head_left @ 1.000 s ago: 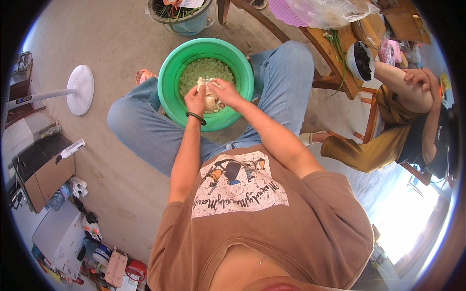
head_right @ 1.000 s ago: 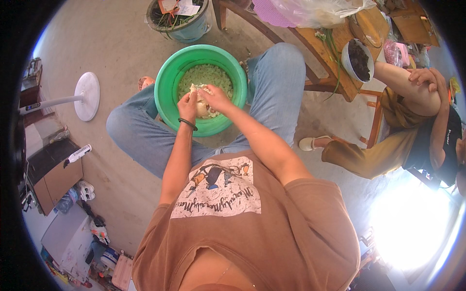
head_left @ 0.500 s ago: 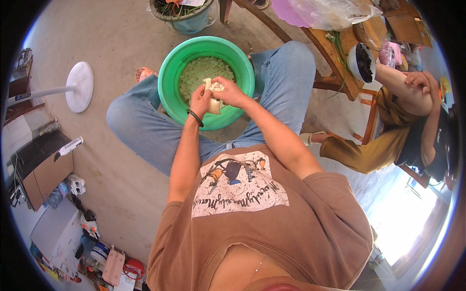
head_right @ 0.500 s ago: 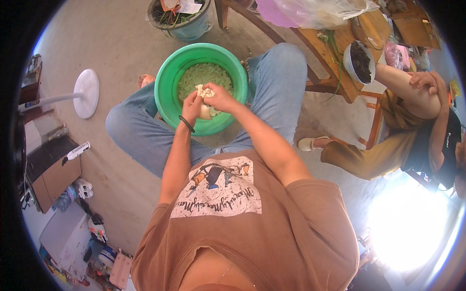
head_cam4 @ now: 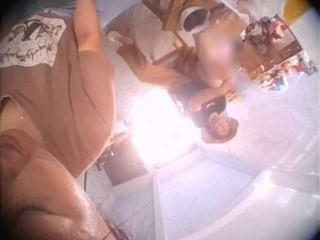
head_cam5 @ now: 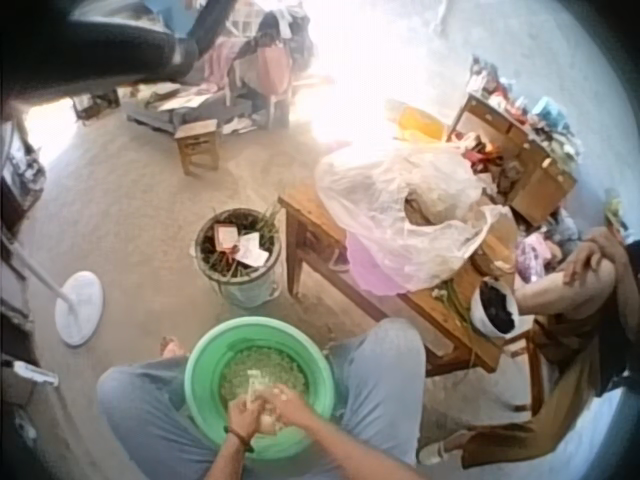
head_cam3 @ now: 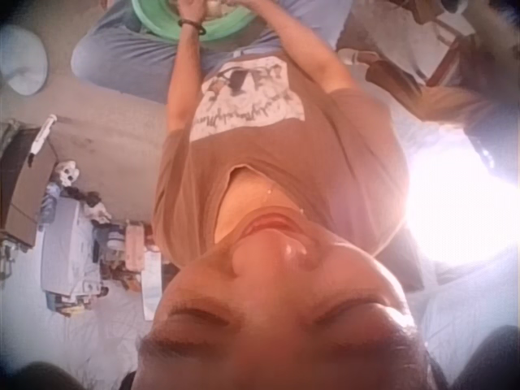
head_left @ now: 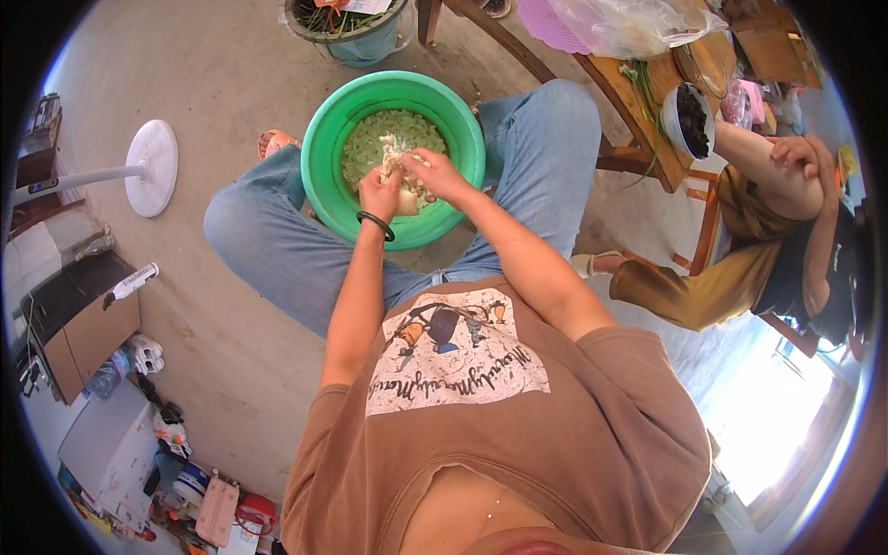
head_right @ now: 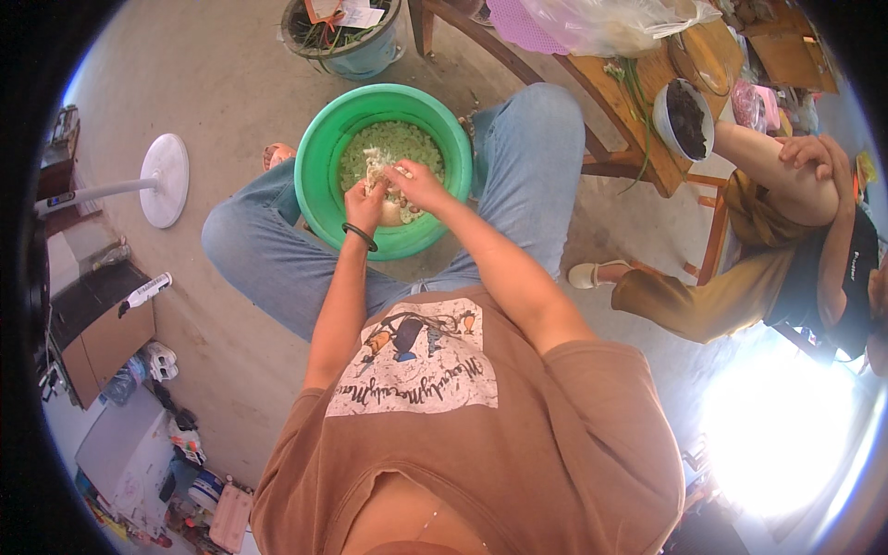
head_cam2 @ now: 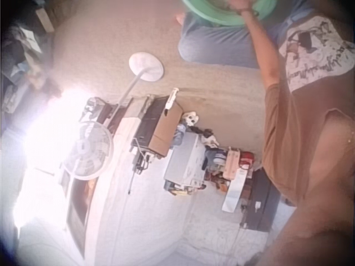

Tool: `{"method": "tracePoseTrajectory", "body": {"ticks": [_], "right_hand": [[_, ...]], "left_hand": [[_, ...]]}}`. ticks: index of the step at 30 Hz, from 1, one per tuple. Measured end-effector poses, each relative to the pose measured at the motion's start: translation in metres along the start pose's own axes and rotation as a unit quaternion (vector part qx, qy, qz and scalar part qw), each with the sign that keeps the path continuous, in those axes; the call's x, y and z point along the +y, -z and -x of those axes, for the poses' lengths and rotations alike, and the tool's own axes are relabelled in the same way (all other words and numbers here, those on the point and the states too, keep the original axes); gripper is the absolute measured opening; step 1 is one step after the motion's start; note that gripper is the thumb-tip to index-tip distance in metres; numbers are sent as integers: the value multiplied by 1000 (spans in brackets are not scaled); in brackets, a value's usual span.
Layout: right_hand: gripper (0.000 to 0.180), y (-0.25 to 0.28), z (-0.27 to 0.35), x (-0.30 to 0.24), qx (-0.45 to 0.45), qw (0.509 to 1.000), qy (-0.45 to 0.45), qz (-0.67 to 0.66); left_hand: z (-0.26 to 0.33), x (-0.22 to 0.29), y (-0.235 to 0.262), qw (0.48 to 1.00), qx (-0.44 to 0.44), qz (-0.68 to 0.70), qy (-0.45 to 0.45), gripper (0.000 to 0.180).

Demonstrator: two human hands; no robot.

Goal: The person mixes a light-colored dough by hand in a green basin containing shredded green vegetables, taking portions of dough from a bag on the table and working them into the mixture.

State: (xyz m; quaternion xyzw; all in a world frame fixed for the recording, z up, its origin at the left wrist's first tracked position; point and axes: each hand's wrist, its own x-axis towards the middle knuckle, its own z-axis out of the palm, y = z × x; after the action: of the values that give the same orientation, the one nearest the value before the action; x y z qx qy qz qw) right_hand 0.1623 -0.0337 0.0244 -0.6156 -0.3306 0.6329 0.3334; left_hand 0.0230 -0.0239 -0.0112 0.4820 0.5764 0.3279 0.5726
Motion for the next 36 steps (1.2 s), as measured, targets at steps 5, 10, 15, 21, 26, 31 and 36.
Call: {"method": "tracePoseTrajectory", "body": {"ticks": [5, 10, 15, 21, 26, 31, 36], "right_hand": [[17, 1, -6, 6, 34, 999, -35, -18], [29, 13, -13, 17, -16, 989, -54, -138], [36, 13, -16, 19, 44, 988, -33, -141], [62, 2, 5, -10, 32, 986, -66, -150], [59, 6, -1, 13, -51, 981, 117, 144], [33, 3, -2, 17, 41, 951, 237, 191], [25, 0, 1, 14, 45, 957, 216, 189]], "left_hand": [[2, 4, -2, 998, -47, -12, -35, 21], [4, 8, -4, 992, -43, 103, -56, 36], [-2, 4, -7, 962, -9, 247, 114, 38], [-1, 5, 11, 938, 31, 241, 246, 30], [-4, 8, 8, 922, -71, 324, 201, 38], [7, 19, 7, 966, -141, 171, 132, 48], [12, 14, 0, 985, -131, 86, 77, 38]]}}
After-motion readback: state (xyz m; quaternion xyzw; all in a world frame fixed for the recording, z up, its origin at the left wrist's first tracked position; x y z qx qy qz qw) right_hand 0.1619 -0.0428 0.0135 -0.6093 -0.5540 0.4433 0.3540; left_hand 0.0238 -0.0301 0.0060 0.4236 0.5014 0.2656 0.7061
